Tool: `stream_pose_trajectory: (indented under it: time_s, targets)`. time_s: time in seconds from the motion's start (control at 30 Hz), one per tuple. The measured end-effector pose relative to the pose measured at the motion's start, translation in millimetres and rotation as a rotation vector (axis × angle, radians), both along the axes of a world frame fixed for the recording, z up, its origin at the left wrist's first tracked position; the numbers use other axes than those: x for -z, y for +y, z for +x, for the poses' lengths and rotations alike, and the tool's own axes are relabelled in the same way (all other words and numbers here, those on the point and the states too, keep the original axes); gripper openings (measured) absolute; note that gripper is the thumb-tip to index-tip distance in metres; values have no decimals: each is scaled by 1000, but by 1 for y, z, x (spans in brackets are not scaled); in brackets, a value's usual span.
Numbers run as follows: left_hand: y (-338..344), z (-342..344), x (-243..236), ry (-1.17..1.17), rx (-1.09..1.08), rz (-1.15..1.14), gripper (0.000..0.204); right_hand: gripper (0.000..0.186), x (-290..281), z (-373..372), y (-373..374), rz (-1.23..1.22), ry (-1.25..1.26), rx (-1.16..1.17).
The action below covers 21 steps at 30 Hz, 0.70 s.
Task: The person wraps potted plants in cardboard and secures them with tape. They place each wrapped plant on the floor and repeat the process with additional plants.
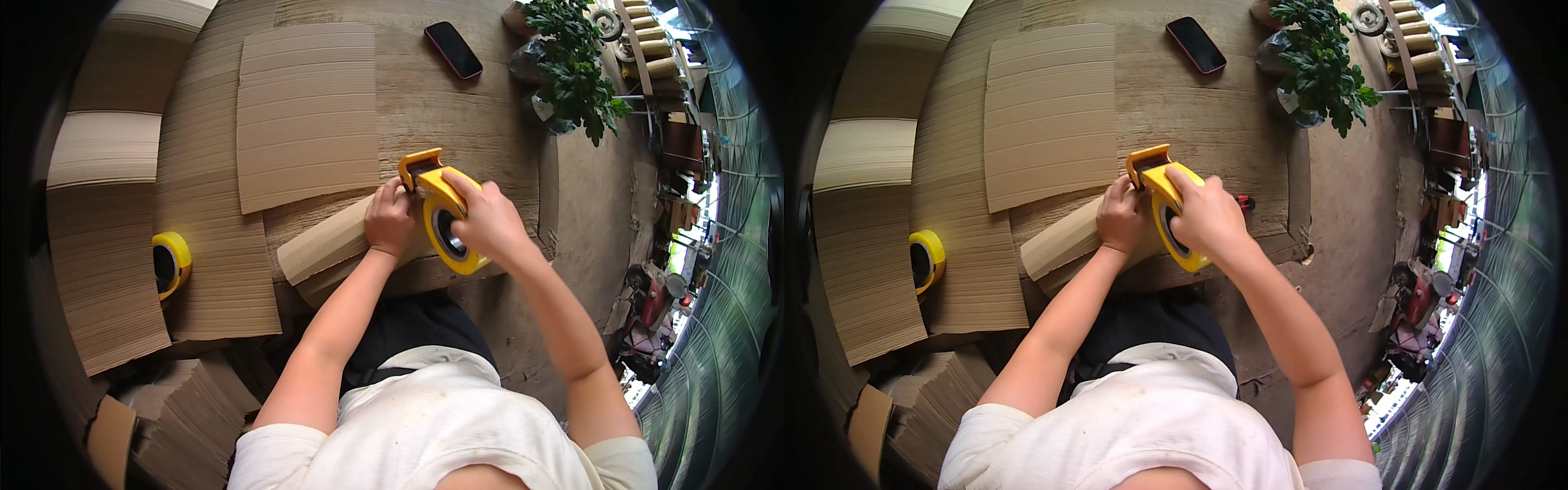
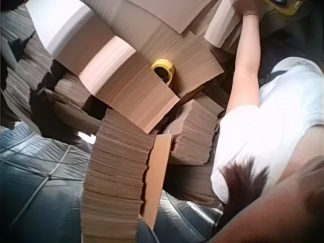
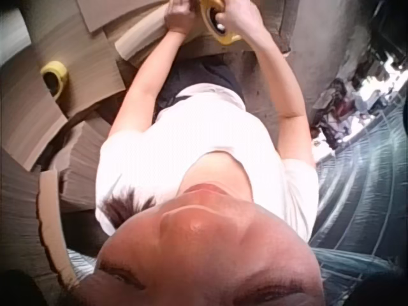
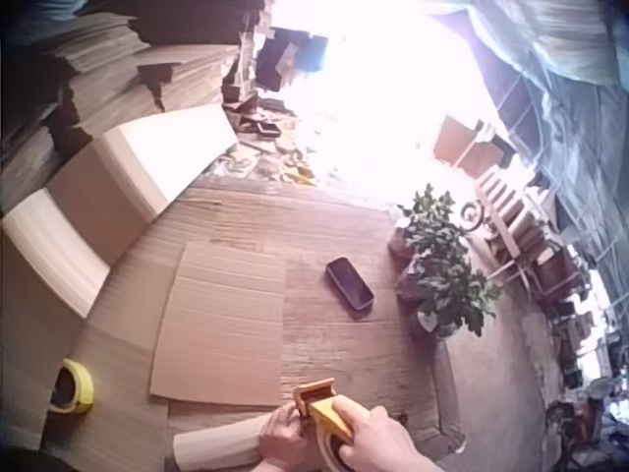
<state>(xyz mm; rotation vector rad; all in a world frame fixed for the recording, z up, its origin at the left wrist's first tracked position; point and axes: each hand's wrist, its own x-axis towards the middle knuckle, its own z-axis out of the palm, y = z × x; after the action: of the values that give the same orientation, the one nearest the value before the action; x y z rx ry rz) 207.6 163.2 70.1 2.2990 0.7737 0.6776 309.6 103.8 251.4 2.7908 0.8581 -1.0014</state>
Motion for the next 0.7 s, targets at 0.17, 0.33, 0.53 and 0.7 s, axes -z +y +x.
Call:
stream_pose_trajectory:
  time_s: [0.17,0.33,0.53,0.7]
  targets:
    - [3,-3,4,-21,76,-16,21,72,6,-37,-62,170,43,175]
    - [8,1,-3,16,114,-139,25,69,29,-61,-83,395,-58,259]
    - [8,8,0,203,177,-116,36,68,49,-55,-95,548,-63,350]
    - [8,15,3,415,178,-89,40,74,50,-51,-101,520,-3,312]
